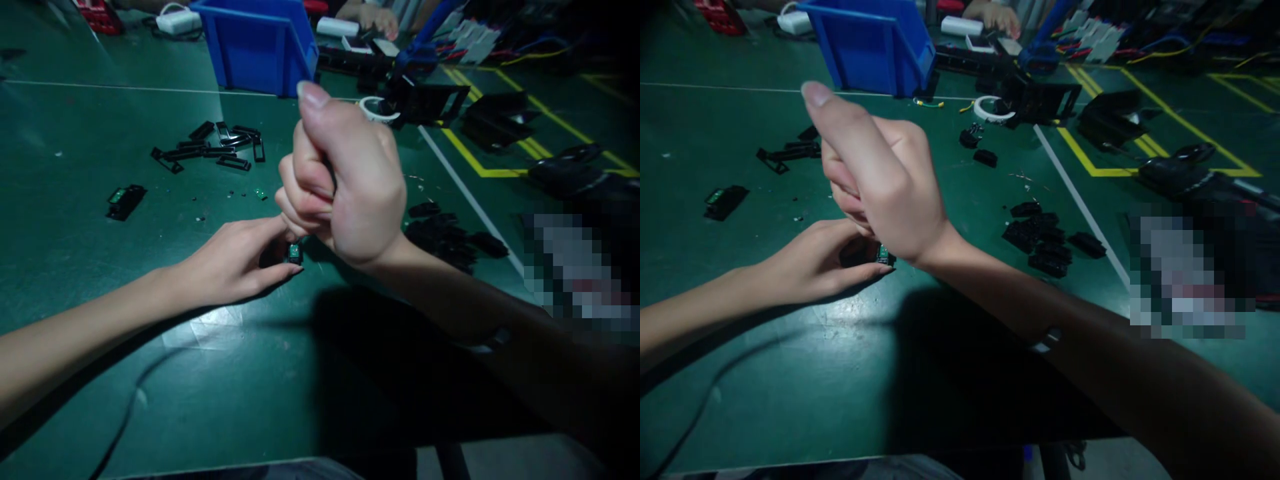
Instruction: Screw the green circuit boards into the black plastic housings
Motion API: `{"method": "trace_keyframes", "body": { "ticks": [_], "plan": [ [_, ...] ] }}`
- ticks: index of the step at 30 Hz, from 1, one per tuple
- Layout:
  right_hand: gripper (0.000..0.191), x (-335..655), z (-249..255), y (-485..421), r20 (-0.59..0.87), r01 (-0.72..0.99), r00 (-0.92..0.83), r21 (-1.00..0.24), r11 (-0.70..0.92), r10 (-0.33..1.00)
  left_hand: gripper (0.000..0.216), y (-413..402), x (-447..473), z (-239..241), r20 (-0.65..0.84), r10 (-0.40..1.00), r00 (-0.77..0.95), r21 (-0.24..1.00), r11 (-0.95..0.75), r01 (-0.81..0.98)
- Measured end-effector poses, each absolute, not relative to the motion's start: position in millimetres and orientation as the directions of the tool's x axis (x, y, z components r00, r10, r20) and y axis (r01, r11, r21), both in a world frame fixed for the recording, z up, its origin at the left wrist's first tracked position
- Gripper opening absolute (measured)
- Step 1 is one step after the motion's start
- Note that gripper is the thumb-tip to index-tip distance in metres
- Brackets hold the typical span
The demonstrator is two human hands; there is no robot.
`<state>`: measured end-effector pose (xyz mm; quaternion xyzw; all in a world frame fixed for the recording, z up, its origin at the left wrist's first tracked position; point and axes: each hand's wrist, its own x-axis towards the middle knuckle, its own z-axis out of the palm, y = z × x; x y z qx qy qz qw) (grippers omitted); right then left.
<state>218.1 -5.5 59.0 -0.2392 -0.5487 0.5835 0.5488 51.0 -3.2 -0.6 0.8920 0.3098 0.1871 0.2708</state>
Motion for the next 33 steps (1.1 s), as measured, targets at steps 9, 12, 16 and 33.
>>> {"method": "trace_keyframes", "body": {
  "ticks": [9, 12, 16, 33],
  "plan": [
    [0.063, 213.1, 52.1, -4.1, 0.280, -0.471, -0.303, -0.875, 0.112, 0.911, 0.024, -5.2, 51.4, 3.6, 0.146, 0.662, 0.735, 0.595, -0.652, 0.469],
    [0.062, 219.7, 52.0, 1.7, 0.245, -0.515, -0.325, -0.856, 0.046, 0.914, 0.025, -5.6, 51.3, 4.2, 0.147, 0.657, 0.739, 0.592, -0.657, 0.467],
    [0.062, 223.5, 53.5, 6.0, 0.215, -0.581, -0.327, -0.814, -0.016, 0.920, 0.028, -5.4, 50.5, 0.8, 0.140, 0.661, 0.737, 0.603, -0.647, 0.466],
    [0.069, 238.3, 70.8, 9.7, 0.129, -0.460, -0.307, -0.888, -0.029, 0.943, 0.030, -3.7, 48.5, -1.0, 0.133, 0.664, 0.736, 0.604, -0.643, 0.471]
  ]
}}
